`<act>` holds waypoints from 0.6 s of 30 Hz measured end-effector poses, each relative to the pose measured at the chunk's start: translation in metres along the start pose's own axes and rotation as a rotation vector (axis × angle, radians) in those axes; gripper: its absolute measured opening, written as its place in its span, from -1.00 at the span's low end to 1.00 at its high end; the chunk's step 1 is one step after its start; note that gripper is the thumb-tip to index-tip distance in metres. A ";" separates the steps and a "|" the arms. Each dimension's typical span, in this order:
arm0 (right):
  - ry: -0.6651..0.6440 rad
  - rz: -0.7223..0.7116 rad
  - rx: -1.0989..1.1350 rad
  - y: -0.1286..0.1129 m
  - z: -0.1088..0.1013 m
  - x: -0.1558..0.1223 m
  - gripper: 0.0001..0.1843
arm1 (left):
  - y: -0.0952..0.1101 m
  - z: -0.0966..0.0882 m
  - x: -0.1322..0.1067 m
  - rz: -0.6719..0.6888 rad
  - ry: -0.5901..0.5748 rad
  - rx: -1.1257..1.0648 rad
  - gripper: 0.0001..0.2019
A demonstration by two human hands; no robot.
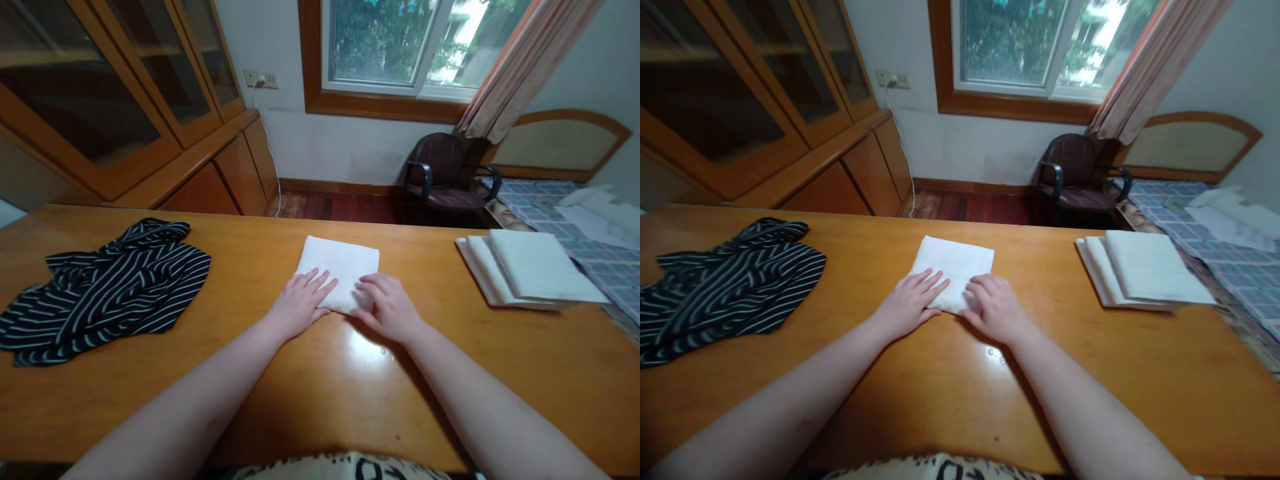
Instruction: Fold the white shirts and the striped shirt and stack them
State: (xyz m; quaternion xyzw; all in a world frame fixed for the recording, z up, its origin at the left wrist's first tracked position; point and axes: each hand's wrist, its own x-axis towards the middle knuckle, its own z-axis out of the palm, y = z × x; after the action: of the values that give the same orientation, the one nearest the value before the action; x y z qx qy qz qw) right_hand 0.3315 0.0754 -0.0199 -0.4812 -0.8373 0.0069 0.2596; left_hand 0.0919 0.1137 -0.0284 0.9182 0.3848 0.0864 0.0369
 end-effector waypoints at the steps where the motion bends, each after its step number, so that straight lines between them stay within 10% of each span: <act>1: -0.055 -0.094 0.014 -0.003 0.001 -0.001 -0.50 | -0.003 -0.001 0.000 0.013 0.007 -0.030 -0.45; 18: -0.087 -0.158 0.300 0.019 0.011 0.003 -0.72 | -0.063 -0.007 -0.005 0.150 -0.134 -0.331 -0.51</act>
State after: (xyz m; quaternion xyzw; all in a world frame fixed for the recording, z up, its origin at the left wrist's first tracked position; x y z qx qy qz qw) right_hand 0.3408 0.0907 -0.0329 -0.3690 -0.8726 0.1321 0.2917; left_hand 0.0429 0.1537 -0.0304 0.9295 0.2924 0.0896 0.2062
